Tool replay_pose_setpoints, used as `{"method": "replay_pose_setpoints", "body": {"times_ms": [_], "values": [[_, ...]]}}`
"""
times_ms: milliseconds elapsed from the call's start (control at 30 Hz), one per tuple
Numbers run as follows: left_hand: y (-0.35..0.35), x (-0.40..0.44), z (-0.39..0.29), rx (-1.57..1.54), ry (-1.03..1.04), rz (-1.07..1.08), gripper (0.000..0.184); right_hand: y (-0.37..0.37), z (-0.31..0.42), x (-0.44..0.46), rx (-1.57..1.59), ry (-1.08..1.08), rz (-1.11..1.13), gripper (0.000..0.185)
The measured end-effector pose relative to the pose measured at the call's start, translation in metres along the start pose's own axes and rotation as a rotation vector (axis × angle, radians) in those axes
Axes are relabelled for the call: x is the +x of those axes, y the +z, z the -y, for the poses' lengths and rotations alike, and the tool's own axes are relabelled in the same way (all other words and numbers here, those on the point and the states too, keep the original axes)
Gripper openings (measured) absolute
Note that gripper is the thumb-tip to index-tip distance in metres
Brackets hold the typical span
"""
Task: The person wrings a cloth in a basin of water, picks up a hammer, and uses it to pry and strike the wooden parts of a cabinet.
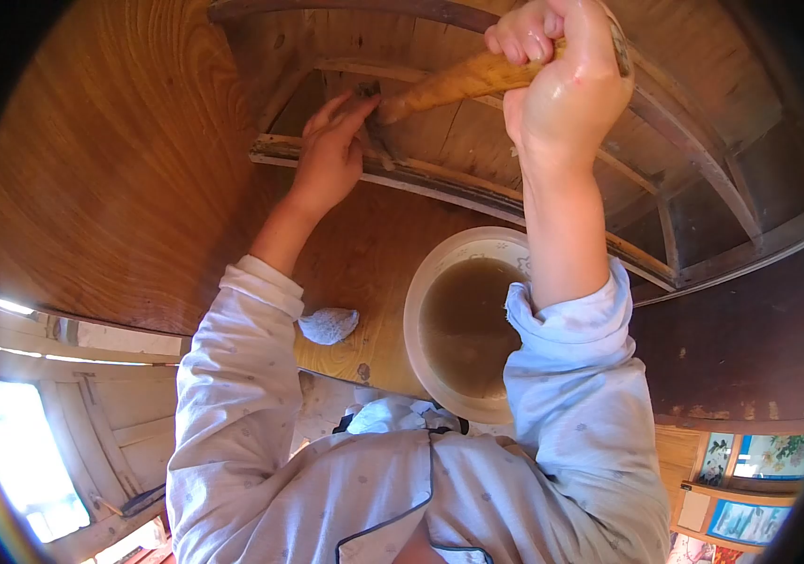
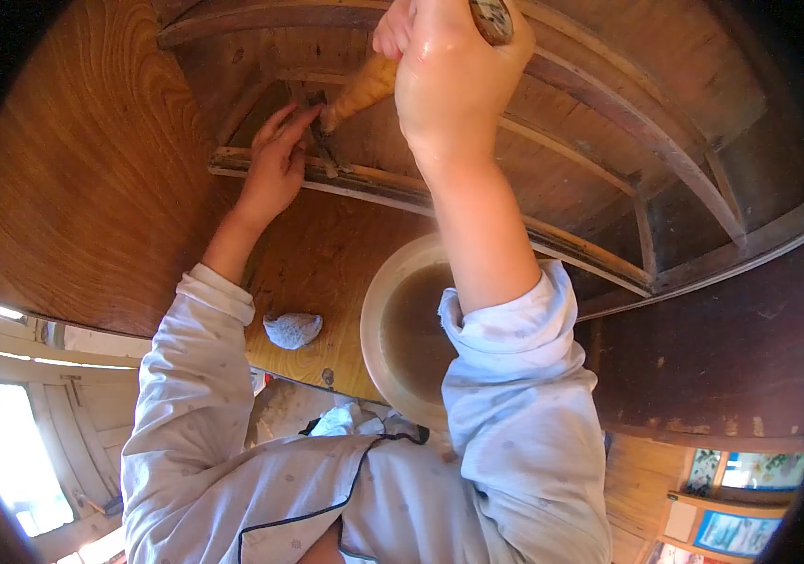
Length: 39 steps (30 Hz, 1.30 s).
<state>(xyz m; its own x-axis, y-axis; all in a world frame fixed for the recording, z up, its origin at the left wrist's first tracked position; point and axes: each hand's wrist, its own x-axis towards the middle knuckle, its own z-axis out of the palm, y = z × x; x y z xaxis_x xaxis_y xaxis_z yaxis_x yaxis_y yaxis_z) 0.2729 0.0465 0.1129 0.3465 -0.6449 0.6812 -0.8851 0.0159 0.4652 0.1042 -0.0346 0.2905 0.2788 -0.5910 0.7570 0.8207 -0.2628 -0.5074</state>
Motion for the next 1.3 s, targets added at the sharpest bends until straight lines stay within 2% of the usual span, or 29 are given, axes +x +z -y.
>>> {"method": "replay_pose_setpoints", "body": {"times_ms": [133,233,400,500,600,700,933,1133,1300], "values": [[0.0,-0.004,-0.004,0.037,0.042,-0.017,0.064,-0.002,0.014,-0.005,0.041,0.056,0.026,0.032],[-0.001,-0.007,-0.007,0.042,0.042,0.011,0.066,-0.011,0.008,-0.007,0.091,0.019,0.069,0.031],[-0.002,-0.012,-0.014,0.04,0.052,-0.042,0.065,0.005,0.027,-0.014,-0.028,0.087,-0.017,0.031],[-0.002,-0.01,-0.016,0.051,0.096,-0.093,0.059,0.001,0.022,-0.016,-0.015,0.051,-0.015,0.03],[0.003,-0.01,-0.013,0.047,0.05,-0.053,0.055,0.001,0.016,-0.011,0.014,0.04,-0.006,0.031],[0.008,-0.002,-0.009,0.074,0.108,-0.15,0.051,0.008,0.013,0.002,0.0,0.077,0.064,0.033],[0.014,-0.004,-0.006,0.015,0.028,-0.177,0.047,0.009,-0.011,0.031,-0.09,0.1,0.122,0.032],[0.012,-0.002,-0.002,0.027,0.011,-0.151,0.045,0.022,-0.015,0.042,-0.119,0.19,0.06,0.029],[0.015,-0.005,0.001,-0.007,-0.07,-0.13,0.047,0.027,-0.033,0.057,-0.07,0.256,0.176,0.026]]}}
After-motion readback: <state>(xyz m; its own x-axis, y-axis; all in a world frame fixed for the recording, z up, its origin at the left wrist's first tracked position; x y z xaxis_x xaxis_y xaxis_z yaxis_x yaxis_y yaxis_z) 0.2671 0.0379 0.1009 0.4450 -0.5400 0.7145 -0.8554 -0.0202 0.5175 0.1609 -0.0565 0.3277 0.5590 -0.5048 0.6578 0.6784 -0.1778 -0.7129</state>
